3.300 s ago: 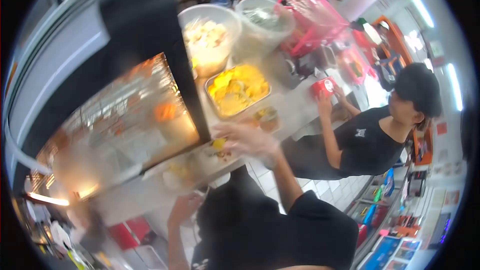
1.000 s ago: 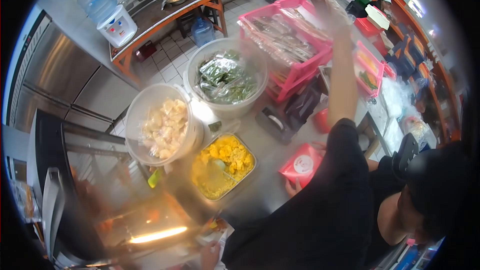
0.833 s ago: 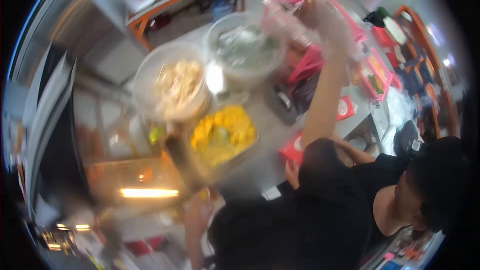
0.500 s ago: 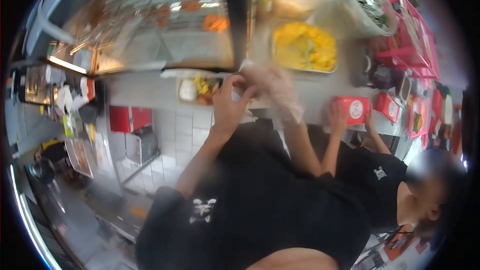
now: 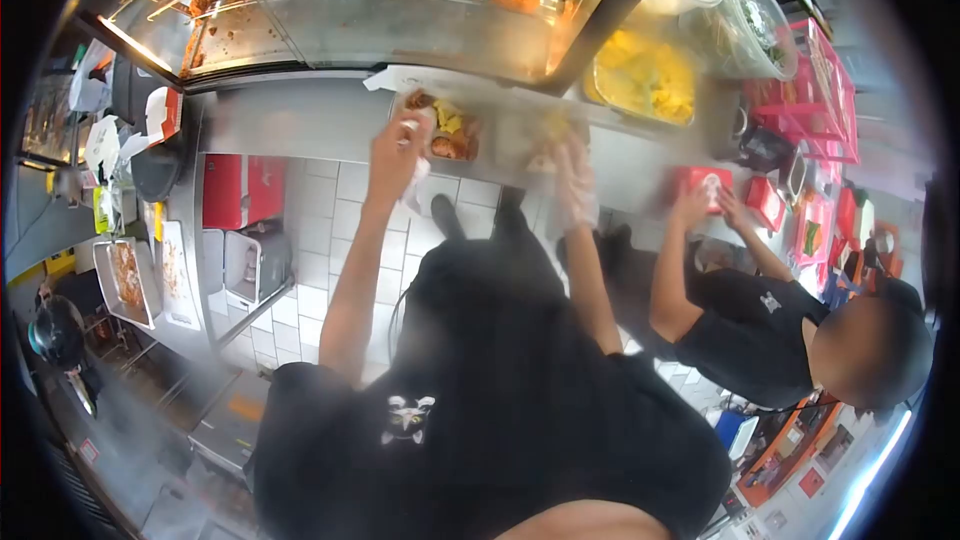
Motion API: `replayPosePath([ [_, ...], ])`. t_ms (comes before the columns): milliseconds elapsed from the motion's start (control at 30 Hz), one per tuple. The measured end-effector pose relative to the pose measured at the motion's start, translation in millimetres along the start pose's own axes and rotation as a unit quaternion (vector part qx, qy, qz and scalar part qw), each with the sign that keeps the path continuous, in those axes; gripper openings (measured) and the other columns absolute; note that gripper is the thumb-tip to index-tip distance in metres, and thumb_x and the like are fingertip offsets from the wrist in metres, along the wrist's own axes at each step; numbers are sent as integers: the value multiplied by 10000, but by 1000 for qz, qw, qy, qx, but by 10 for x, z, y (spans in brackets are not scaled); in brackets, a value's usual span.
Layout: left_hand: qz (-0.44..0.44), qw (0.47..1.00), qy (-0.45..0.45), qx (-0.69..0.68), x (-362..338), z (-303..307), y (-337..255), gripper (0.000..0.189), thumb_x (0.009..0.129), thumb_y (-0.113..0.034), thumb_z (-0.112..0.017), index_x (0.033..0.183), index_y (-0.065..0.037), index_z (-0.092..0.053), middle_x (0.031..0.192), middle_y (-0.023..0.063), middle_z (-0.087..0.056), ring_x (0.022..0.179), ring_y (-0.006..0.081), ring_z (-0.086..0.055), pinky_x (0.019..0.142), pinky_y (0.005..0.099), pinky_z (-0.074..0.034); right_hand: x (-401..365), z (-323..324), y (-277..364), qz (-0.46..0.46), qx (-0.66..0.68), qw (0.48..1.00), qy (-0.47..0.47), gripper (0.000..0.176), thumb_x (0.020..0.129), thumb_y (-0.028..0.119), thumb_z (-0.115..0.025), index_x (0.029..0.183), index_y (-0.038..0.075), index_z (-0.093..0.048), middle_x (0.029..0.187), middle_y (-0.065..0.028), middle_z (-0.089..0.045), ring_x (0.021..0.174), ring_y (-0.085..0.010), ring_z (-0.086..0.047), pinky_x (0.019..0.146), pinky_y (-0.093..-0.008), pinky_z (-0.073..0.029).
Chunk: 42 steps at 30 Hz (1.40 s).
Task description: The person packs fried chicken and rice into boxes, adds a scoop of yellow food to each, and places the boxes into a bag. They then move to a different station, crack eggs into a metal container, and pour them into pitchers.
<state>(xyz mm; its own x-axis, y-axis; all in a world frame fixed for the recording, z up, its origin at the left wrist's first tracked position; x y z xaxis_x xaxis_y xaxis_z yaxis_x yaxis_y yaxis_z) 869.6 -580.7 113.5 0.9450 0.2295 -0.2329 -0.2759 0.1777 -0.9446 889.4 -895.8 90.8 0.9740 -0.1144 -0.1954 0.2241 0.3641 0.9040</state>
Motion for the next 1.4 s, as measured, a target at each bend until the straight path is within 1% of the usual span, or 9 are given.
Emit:
replayPosePath([
  [200, -262, 910, 270, 174, -154, -1602, -679, 198, 862, -323, -619, 890, -133, -670, 858, 47, -681, 810, 193, -643, 713, 325, -489, -150, 545, -327, -62, 92, 993, -49, 341, 974, 318, -481, 1179, 61, -570, 1146, -101, -585, 1062, -212, -582, 861, -317, -497],
  [333, -487, 704, 285, 431, 10, -2308, -355, 276, 797, -368, -630, 1024, -213, -647, 1103, 20, -620, 1025, 218, -585, 903, 415, -432, 30, 625, -656, -43, 69, 995, -58, 326, 950, 298, -519, 1157, 51, -570, 1139, -121, -573, 1009, -224, -586, 862, -342, -484],
  [433, -553, 713, 162, 399, -150, -1821, -965, 295, 821, -356, -620, 1071, -200, -646, 1195, 67, -562, 1139, 252, -511, 963, 438, -378, 185, 568, -482, 12, -100, 994, -36, 350, 885, 270, -605, 1154, 51, -568, 1131, -162, -558, 1013, -286, -570, 897, -390, -445],
  [600, -286, 860, -241, 346, 243, -284, -185, 339, 868, -318, -579, 1137, -114, -596, 1166, 111, -552, 1124, 311, -494, 930, 430, -377, 364, 725, -491, 95, -279, 928, -229, 497, 825, 296, -666, 1227, 46, -514, 1071, -228, -572, 1060, -343, -550, 903, -417, -433],
  [833, 7, 855, -490, 171, 331, 442, 1327, 371, 958, -351, -449, 1029, -33, -624, 1070, 187, -578, 1033, 390, -528, 874, 449, -420, 483, 251, -1026, -115, -135, 976, 125, 563, 870, 342, -598, 1290, 6, -433, 1221, -262, -533, 1142, -391, -512, 953, -434, -405],
  [933, -24, 941, -278, 193, 487, 42, 1167, 399, 969, -354, -401, 1017, -29, -627, 999, 247, -600, 941, 439, -555, 814, 483, -448, 509, 310, -1071, -107, -184, 970, 117, 543, 892, 349, -565, 1282, -6, -437, 1223, -259, -537, 1144, -404, -507, 952, -437, -405],
  [1200, -9, 963, -216, 161, 413, -998, 1141, 428, 969, -355, -379, 979, -38, -666, 986, 291, -603, 927, 464, -568, 845, 512, -455, 545, 1331, -1582, -170, -217, 961, -21, 542, 912, 455, -518, 1246, 29, -500, 1237, -214, -536, 1106, -393, -531, 922, -415, -426],
  [1233, 6, 971, -198, 136, 438, -1168, 1167, 421, 970, -344, -403, 996, -12, -659, 980, 280, -604, 950, 431, -574, 854, 471, -453, 734, 1363, -2074, 81, -384, 919, -35, 473, 952, 409, -452, 1226, 29, -513, 1215, -185, -557, 1088, -366, -553, 905, -408, -448],
  [1400, 22, 995, -74, 55, 530, -1631, 1090, 402, 969, -342, -456, 1126, -9, -616, 976, 211, -630, 934, 346, -603, 847, 387, -468, 345, 2257, -1796, -83, -270, 937, -206, 405, 954, 332, -461, 1215, 27, -519, 1175, -172, -567, 1051, -353, -563, 890, -401, -456],
])
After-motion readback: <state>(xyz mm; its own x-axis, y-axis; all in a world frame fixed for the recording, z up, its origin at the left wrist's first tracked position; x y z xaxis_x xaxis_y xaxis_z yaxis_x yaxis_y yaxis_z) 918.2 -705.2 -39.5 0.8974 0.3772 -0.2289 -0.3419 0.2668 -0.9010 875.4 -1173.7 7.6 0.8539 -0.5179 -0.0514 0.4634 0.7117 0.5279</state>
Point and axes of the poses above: each hand's wrist, its own x-axis towards the middle knuckle, its own z-axis out of the back of the hand, y = z × x, the point moved 10 cm from there along x, towards the middle knuckle
